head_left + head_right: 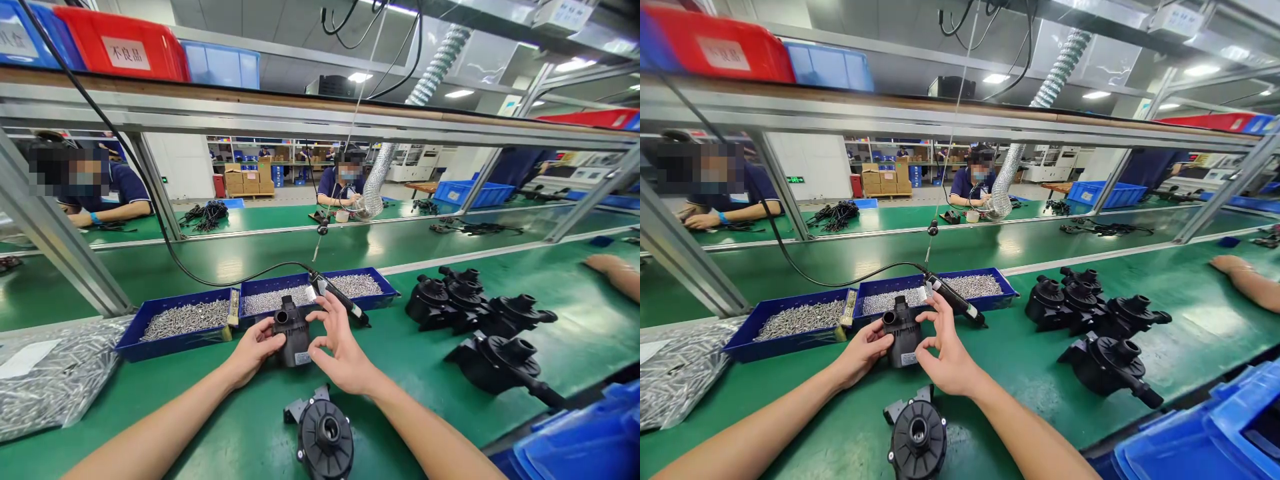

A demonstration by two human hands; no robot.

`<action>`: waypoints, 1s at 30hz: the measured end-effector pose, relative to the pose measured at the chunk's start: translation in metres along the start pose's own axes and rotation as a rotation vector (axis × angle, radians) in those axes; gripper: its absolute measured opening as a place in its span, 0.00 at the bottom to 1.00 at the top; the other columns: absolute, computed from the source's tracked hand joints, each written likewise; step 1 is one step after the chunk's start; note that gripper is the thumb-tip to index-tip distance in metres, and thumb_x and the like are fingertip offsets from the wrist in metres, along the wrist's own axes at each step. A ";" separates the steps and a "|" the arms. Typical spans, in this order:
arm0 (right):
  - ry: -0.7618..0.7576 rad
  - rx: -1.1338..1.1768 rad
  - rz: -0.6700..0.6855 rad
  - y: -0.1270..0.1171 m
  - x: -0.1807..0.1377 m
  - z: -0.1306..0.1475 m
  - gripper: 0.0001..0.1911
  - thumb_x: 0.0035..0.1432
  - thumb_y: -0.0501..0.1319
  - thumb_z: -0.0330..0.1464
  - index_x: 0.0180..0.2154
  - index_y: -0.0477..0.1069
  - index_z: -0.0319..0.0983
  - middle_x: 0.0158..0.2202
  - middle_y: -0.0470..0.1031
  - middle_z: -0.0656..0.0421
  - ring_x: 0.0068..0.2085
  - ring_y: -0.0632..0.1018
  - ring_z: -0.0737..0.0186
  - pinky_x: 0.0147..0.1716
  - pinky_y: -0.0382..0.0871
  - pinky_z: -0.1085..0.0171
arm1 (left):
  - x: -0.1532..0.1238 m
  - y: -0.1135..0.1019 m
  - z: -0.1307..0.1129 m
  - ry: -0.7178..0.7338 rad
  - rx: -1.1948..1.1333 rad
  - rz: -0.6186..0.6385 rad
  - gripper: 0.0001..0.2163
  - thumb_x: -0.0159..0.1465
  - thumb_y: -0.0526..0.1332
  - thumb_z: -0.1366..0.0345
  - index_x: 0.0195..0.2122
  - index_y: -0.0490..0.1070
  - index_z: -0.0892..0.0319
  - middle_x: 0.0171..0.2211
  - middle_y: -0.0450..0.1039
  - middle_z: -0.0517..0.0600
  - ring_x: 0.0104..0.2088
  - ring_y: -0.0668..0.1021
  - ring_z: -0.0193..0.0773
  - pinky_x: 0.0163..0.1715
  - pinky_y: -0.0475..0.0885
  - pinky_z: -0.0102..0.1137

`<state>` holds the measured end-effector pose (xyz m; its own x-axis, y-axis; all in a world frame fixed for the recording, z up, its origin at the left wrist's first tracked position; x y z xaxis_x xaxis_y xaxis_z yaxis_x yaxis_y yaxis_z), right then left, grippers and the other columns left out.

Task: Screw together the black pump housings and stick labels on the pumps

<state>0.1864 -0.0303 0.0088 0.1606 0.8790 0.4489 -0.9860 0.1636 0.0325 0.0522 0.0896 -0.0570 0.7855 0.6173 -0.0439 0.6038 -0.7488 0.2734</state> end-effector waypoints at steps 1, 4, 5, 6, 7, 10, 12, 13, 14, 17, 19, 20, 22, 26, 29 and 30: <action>-0.003 -0.009 -0.001 0.000 0.000 0.000 0.50 0.64 0.64 0.24 0.74 0.41 0.63 0.73 0.46 0.52 0.62 0.66 0.51 0.39 0.75 0.61 | 0.000 0.000 0.000 0.001 0.000 -0.001 0.30 0.58 0.81 0.52 0.56 0.75 0.58 0.56 0.78 0.58 0.54 0.80 0.49 0.54 0.74 0.36; -0.015 -0.008 -0.008 -0.002 0.000 0.000 0.50 0.64 0.64 0.25 0.74 0.41 0.62 0.72 0.46 0.52 0.62 0.67 0.50 0.39 0.76 0.61 | 0.000 0.000 0.000 0.003 -0.002 -0.005 0.30 0.57 0.82 0.53 0.56 0.76 0.59 0.56 0.78 0.58 0.54 0.80 0.48 0.54 0.74 0.36; -0.018 -0.005 -0.012 -0.002 0.000 0.000 0.50 0.64 0.64 0.25 0.74 0.41 0.61 0.72 0.46 0.51 0.62 0.67 0.50 0.40 0.76 0.60 | 0.001 0.000 0.000 0.003 -0.003 -0.006 0.30 0.57 0.82 0.53 0.55 0.76 0.59 0.56 0.78 0.59 0.54 0.80 0.49 0.54 0.74 0.36; -0.022 -0.004 -0.015 -0.003 0.001 0.000 0.50 0.64 0.64 0.25 0.74 0.41 0.61 0.72 0.47 0.51 0.61 0.67 0.51 0.40 0.76 0.60 | 0.001 0.000 0.000 0.004 -0.004 -0.007 0.30 0.57 0.82 0.53 0.55 0.76 0.59 0.55 0.79 0.59 0.54 0.80 0.49 0.54 0.74 0.36; -0.024 -0.005 -0.018 -0.003 0.001 0.000 0.50 0.64 0.64 0.25 0.74 0.41 0.61 0.72 0.47 0.51 0.61 0.67 0.51 0.40 0.76 0.60 | 0.001 0.000 0.000 0.005 -0.005 -0.008 0.30 0.56 0.82 0.52 0.54 0.76 0.59 0.55 0.79 0.59 0.54 0.80 0.49 0.54 0.74 0.36; -0.031 -0.007 -0.016 -0.003 0.002 0.000 0.49 0.64 0.64 0.25 0.74 0.41 0.62 0.72 0.47 0.52 0.61 0.67 0.51 0.41 0.76 0.61 | 0.001 0.000 0.000 0.007 -0.010 -0.006 0.30 0.57 0.82 0.53 0.54 0.76 0.59 0.54 0.79 0.59 0.54 0.81 0.50 0.54 0.74 0.37; -0.033 -0.007 -0.017 -0.002 0.002 0.001 0.49 0.64 0.64 0.25 0.74 0.41 0.61 0.72 0.47 0.51 0.61 0.67 0.52 0.41 0.76 0.60 | 0.001 0.001 0.001 0.008 -0.009 -0.001 0.30 0.57 0.82 0.53 0.55 0.75 0.60 0.54 0.79 0.59 0.53 0.81 0.49 0.54 0.75 0.37; -0.033 -0.009 -0.019 -0.002 0.002 0.001 0.49 0.64 0.64 0.25 0.74 0.41 0.61 0.72 0.47 0.51 0.61 0.67 0.51 0.41 0.76 0.60 | 0.001 0.001 0.001 0.011 -0.008 0.002 0.29 0.58 0.81 0.53 0.55 0.75 0.60 0.54 0.79 0.59 0.53 0.81 0.49 0.54 0.74 0.37; -0.032 -0.011 -0.022 -0.002 0.002 0.001 0.49 0.65 0.64 0.25 0.74 0.40 0.61 0.72 0.47 0.51 0.61 0.67 0.51 0.41 0.77 0.60 | 0.001 0.001 0.001 0.014 -0.009 0.006 0.29 0.58 0.81 0.53 0.55 0.75 0.60 0.54 0.79 0.59 0.53 0.81 0.49 0.54 0.74 0.36; -0.036 -0.030 -0.022 -0.001 0.001 0.002 0.48 0.65 0.63 0.25 0.74 0.40 0.60 0.72 0.47 0.50 0.61 0.67 0.50 0.41 0.77 0.59 | 0.001 0.002 0.000 0.020 -0.019 0.007 0.29 0.57 0.82 0.53 0.55 0.76 0.59 0.54 0.79 0.59 0.54 0.81 0.50 0.54 0.74 0.37; -0.051 -0.045 -0.020 0.000 0.000 0.004 0.48 0.66 0.63 0.25 0.74 0.40 0.59 0.72 0.47 0.50 0.61 0.67 0.50 0.41 0.78 0.58 | 0.001 0.001 0.000 0.018 -0.024 0.000 0.29 0.56 0.82 0.53 0.54 0.77 0.58 0.54 0.79 0.59 0.54 0.80 0.50 0.55 0.74 0.37; -0.058 -0.053 -0.020 0.001 0.000 0.005 0.48 0.66 0.63 0.25 0.74 0.40 0.59 0.72 0.47 0.49 0.61 0.67 0.50 0.41 0.78 0.58 | 0.001 0.001 0.000 0.017 -0.025 -0.003 0.29 0.56 0.82 0.53 0.54 0.77 0.58 0.54 0.79 0.59 0.54 0.80 0.50 0.55 0.74 0.37; -0.070 -0.066 -0.025 0.001 0.000 0.007 0.48 0.66 0.63 0.25 0.75 0.41 0.59 0.72 0.46 0.50 0.61 0.67 0.50 0.40 0.78 0.58 | 0.001 0.001 0.000 0.016 -0.026 -0.006 0.29 0.56 0.82 0.54 0.54 0.77 0.59 0.55 0.79 0.59 0.54 0.81 0.50 0.54 0.74 0.37; -0.078 -0.088 -0.029 0.001 0.001 0.009 0.47 0.66 0.62 0.25 0.74 0.42 0.60 0.73 0.45 0.51 0.61 0.67 0.50 0.40 0.79 0.60 | 0.001 0.003 -0.001 0.019 -0.031 -0.004 0.29 0.57 0.82 0.54 0.55 0.76 0.59 0.56 0.78 0.60 0.56 0.80 0.52 0.55 0.74 0.37; -0.079 -0.103 -0.033 0.002 0.001 0.010 0.46 0.67 0.62 0.26 0.74 0.42 0.59 0.72 0.46 0.50 0.61 0.67 0.50 0.40 0.79 0.60 | 0.000 0.004 -0.003 0.022 -0.033 0.001 0.29 0.57 0.82 0.54 0.55 0.76 0.59 0.56 0.78 0.60 0.57 0.79 0.52 0.56 0.74 0.38; -0.083 -0.107 -0.036 0.001 0.001 0.010 0.46 0.67 0.62 0.26 0.74 0.42 0.59 0.72 0.47 0.50 0.61 0.67 0.50 0.40 0.79 0.60 | 0.000 0.005 -0.003 0.023 -0.033 0.001 0.28 0.57 0.82 0.54 0.55 0.77 0.59 0.56 0.78 0.59 0.57 0.79 0.53 0.56 0.74 0.39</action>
<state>0.1848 -0.0334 0.0181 0.1868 0.8325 0.5215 -0.9686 0.2447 -0.0438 0.0543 0.0867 -0.0529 0.7826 0.6221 -0.0212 0.5976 -0.7414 0.3052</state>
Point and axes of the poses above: each hand's wrist, its own x-axis towards the middle knuckle, its own y-axis out of the palm, z = x × y, the point moved 9 cm from there along x, towards the middle knuckle
